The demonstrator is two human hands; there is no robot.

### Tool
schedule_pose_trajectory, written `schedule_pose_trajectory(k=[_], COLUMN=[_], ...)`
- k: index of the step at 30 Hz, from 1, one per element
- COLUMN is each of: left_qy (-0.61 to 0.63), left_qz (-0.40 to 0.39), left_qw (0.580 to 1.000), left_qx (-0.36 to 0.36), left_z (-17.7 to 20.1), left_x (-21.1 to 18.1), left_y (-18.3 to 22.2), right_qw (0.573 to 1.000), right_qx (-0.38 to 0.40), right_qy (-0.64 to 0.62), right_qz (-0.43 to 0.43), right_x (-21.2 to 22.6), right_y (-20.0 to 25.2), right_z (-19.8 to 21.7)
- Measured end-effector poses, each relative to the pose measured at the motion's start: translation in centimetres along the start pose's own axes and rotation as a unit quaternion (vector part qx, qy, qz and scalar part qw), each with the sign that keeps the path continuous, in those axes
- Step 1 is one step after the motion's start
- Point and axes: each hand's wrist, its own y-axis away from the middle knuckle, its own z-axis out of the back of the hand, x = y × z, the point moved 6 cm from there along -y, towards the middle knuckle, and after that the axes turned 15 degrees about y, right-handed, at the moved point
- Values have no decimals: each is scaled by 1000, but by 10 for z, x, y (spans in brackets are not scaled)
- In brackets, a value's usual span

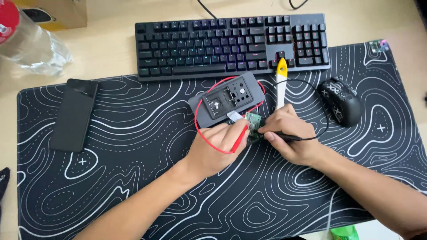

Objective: Testing a circuit board with a multimeter to diagnose issues.

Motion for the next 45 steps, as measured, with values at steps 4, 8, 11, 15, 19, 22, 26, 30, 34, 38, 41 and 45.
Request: schedule_pose_trajectory(k=[4,8,11,15,19,22,26,30,34,38,41,45], left_qy=[8,4,7,17,15,11,33,56,66,56,51,42], left_qz=[3,-1,-2,2,-1,-2,-11,-1,-9,-18,-17,-16], left_qw=[1000,1000,1000,1000,1000,1000,999,998,996,996,996,996], left_qx=[-1,-1,-1,0,1,4,6,14,66,71,73,75], left_z=[-1,-2,-3,-3,-2,-1,4,5,13,15,13,13], left_x=[-1,1,1,1,0,2,-1,1,-7,-7,-6,-6], left_y=[3,3,3,4,3,2,0,3,-3,-4,-3,-3], right_qw=[1000,1000,1000,1000,994,992,991,991,987,985,985,987], right_qx=[1,2,8,19,36,44,58,69,98,102,89,67], right_qy=[-9,-12,-17,-10,-44,-40,-33,-42,-36,-41,-41,-39], right_qz=[4,10,6,-19,-90,-107,-116,-109,-121,-135,-139,-142], right_x=[1,2,3,-3,-9,-16,-15,-8,4,0,-2,-7], right_y=[3,1,1,3,1,3,3,-2,-6,-4,-3,0], right_z=[-1,0,0,0,0,-1,0,1,2,1,2,3])
